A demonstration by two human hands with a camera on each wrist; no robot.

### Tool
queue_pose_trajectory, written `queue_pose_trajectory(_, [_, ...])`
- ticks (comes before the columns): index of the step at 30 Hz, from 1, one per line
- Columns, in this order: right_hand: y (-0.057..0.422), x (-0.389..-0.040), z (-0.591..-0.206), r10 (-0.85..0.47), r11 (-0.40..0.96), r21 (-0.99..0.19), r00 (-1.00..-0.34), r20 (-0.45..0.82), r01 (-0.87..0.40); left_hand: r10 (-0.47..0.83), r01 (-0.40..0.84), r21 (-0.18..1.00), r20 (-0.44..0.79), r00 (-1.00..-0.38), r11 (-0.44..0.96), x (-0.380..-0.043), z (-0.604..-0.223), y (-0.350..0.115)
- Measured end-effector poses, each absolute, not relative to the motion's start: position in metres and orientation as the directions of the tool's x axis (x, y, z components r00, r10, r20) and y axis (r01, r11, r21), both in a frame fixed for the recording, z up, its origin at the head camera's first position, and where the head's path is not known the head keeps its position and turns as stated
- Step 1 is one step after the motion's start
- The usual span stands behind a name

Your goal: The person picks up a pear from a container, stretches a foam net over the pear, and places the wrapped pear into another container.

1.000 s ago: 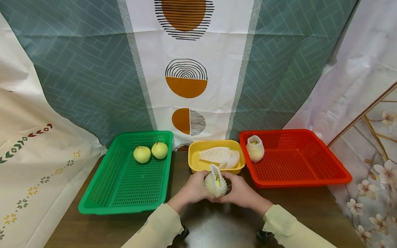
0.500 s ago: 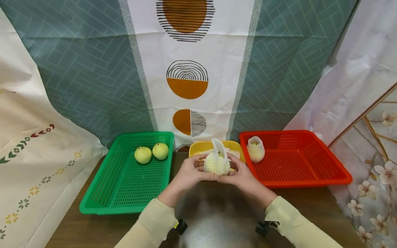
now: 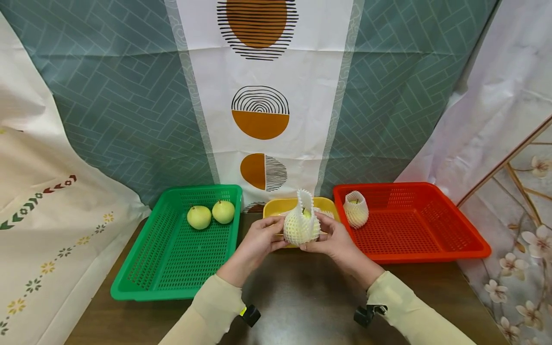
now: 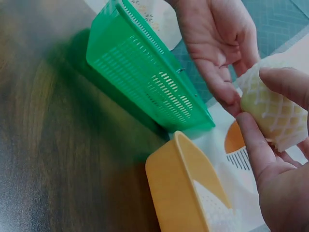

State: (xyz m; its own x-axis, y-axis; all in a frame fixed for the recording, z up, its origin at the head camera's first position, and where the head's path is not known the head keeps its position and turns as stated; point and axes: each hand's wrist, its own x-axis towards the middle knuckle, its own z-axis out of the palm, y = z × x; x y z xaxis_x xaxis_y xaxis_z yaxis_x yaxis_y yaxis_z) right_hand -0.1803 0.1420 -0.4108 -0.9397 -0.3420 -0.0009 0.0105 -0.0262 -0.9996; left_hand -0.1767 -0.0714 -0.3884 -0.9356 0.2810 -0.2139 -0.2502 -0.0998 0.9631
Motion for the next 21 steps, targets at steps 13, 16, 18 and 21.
queue_pose_trajectory(13, [0.145,-0.182,-0.411,-0.358,-0.071,-0.997,-0.933,0.039,-0.014,0.113,-0.229,0.965,-0.215,-0.97,-0.13,-0.18,-0.401,-0.063])
queue_pose_trajectory(16, [0.143,-0.182,-0.411,-0.357,-0.07,-0.998,-0.934,0.035,-0.011,0.093,-0.217,0.971,-0.208,-0.974,-0.102,-0.18,-0.403,-0.063])
queue_pose_trajectory(18, [0.143,-0.181,-0.411,-0.35,-0.074,-0.997,-0.936,0.031,-0.005,0.087,-0.215,0.973,-0.208,-0.974,-0.082,-0.18,-0.404,-0.063])
queue_pose_trajectory(21, [0.143,-0.181,-0.411,-0.342,-0.081,-0.997,-0.939,0.03,-0.002,0.083,-0.212,0.976,-0.207,-0.975,-0.053,-0.18,-0.406,-0.062])
